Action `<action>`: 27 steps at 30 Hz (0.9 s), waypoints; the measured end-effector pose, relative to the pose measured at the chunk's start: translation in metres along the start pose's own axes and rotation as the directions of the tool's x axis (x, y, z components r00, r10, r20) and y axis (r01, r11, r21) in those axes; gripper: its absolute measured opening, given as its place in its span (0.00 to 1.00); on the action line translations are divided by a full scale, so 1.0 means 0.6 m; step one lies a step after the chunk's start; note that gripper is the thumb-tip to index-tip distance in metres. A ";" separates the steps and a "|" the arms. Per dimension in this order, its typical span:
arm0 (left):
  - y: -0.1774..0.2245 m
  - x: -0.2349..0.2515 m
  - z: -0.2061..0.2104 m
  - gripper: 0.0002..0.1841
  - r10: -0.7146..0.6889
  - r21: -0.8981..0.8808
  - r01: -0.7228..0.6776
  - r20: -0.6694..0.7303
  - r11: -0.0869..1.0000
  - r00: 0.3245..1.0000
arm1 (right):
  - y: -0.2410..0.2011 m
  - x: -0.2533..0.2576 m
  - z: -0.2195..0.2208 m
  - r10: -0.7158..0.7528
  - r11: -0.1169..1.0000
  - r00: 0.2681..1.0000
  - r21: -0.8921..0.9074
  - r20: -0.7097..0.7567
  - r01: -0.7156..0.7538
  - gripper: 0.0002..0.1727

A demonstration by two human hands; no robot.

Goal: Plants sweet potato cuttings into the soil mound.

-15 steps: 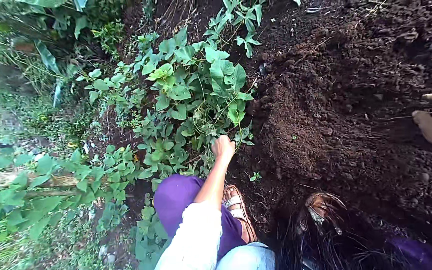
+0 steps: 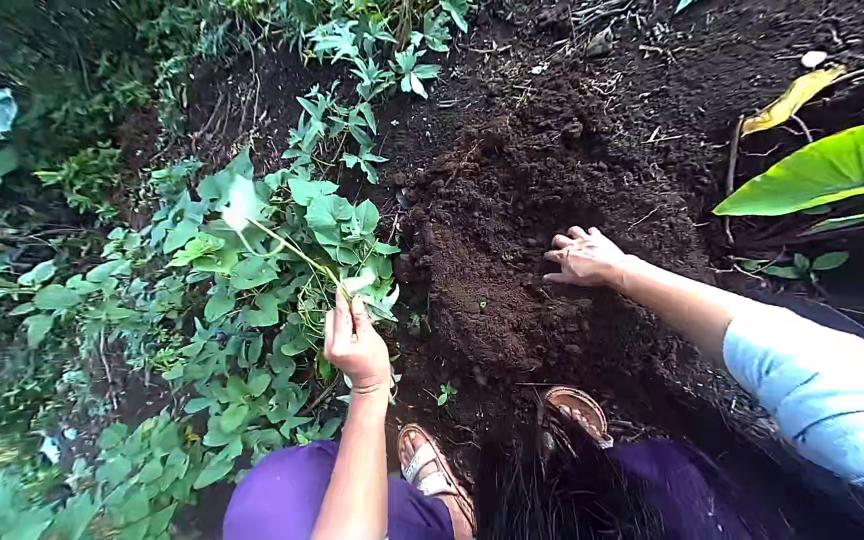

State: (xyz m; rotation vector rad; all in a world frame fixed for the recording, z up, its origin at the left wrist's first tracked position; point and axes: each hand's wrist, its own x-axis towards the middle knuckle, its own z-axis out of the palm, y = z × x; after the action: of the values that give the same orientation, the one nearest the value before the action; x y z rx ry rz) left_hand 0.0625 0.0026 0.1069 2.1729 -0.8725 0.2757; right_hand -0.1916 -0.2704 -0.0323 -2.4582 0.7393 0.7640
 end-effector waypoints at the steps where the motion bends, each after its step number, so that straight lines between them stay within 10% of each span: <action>1: 0.030 0.028 -0.009 0.16 0.062 0.021 -0.063 0.019 0.998 0.998 | -0.007 -0.012 -0.009 0.006 1.000 0.997 0.003 0.074 -0.007 0.29; 9: 0.197 0.038 0.174 0.18 0.271 0.134 -0.376 0.482 0.917 0.833 | 0.020 -0.103 -0.067 0.071 0.993 0.989 -0.100 0.133 -0.057 0.14; 15: 0.122 -0.147 0.383 0.26 0.038 0.116 -0.484 0.954 0.867 0.297 | 0.038 -0.117 -0.073 0.097 0.956 0.987 0.288 -0.125 -0.057 0.15; 17: 0.118 -0.150 0.394 0.26 -0.022 0.121 -0.461 0.976 0.879 0.215 | 0.030 -0.097 -0.081 0.158 0.942 0.950 0.329 -0.271 -0.063 0.13; 20: 0.110 -0.143 0.399 0.25 0.051 0.052 -0.483 0.979 0.874 0.199 | 0.024 -0.032 -0.068 0.069 0.967 0.948 0.254 -0.310 0.013 0.16; 27: 0.103 -0.165 0.320 0.28 0.086 0.165 -0.519 0.901 0.839 0.425 | 0.041 0.062 -0.036 -0.117 0.990 0.987 -0.088 -0.111 0.108 0.11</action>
State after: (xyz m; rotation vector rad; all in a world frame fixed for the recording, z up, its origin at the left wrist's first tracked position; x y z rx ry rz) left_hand -0.0673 -0.1161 -0.0329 2.5167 -1.9849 -0.6414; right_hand -0.1724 -0.3142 -0.0460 -2.6120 0.6150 0.6248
